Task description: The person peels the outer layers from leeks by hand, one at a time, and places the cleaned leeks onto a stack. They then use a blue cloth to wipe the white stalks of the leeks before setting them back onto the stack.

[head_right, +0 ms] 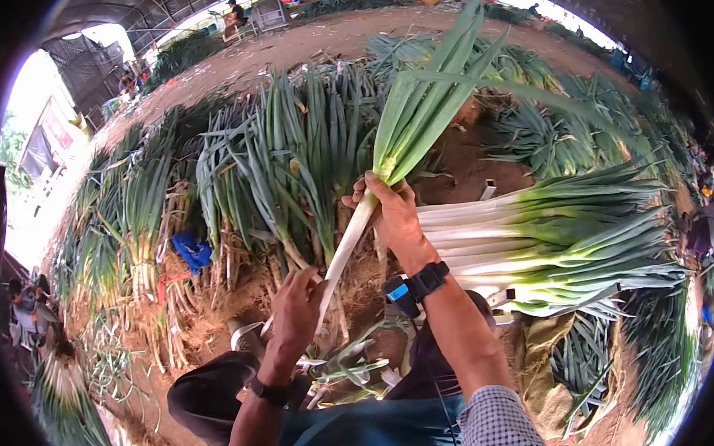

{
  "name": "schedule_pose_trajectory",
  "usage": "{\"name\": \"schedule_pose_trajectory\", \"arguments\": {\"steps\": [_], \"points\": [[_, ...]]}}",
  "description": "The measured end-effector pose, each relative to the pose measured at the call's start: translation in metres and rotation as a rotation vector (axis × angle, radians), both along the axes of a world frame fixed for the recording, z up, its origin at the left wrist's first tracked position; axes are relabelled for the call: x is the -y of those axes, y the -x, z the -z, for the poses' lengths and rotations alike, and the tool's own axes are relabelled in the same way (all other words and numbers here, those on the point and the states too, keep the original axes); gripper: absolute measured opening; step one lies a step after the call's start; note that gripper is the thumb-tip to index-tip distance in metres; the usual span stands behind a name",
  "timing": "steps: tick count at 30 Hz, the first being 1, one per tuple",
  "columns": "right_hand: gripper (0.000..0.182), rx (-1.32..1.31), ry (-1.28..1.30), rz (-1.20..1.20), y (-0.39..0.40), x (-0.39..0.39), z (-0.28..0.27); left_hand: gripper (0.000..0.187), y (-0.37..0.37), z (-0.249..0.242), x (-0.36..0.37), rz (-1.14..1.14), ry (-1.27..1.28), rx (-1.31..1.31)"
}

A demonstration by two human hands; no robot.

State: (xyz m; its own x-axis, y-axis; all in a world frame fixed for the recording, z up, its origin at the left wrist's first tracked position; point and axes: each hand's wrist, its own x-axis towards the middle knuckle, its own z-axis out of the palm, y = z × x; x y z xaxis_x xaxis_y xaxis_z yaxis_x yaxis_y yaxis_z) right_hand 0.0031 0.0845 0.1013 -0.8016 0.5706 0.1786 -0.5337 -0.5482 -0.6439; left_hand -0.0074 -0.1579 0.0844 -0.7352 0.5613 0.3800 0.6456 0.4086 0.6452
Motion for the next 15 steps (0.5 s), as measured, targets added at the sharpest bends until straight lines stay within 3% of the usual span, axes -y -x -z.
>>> {"name": "schedule_pose_trajectory", "arguments": {"steps": [5, 11, 15], "points": [[0.013, -0.002, 0.032, -0.095, -0.001, 0.019, -0.002, 0.020, 0.010, -0.002, -0.027, 0.114, 0.034, 0.030], [0.015, 0.002, 0.003, -0.162, -0.009, 0.022, -0.002, 0.008, 0.011, 0.012, -0.025, 0.172, 0.153, -0.135], [0.015, 0.017, 0.045, -0.239, -0.012, 0.020, -0.003, 0.006, 0.036, 0.016, -0.015, 0.033, 0.028, -0.006]]}}
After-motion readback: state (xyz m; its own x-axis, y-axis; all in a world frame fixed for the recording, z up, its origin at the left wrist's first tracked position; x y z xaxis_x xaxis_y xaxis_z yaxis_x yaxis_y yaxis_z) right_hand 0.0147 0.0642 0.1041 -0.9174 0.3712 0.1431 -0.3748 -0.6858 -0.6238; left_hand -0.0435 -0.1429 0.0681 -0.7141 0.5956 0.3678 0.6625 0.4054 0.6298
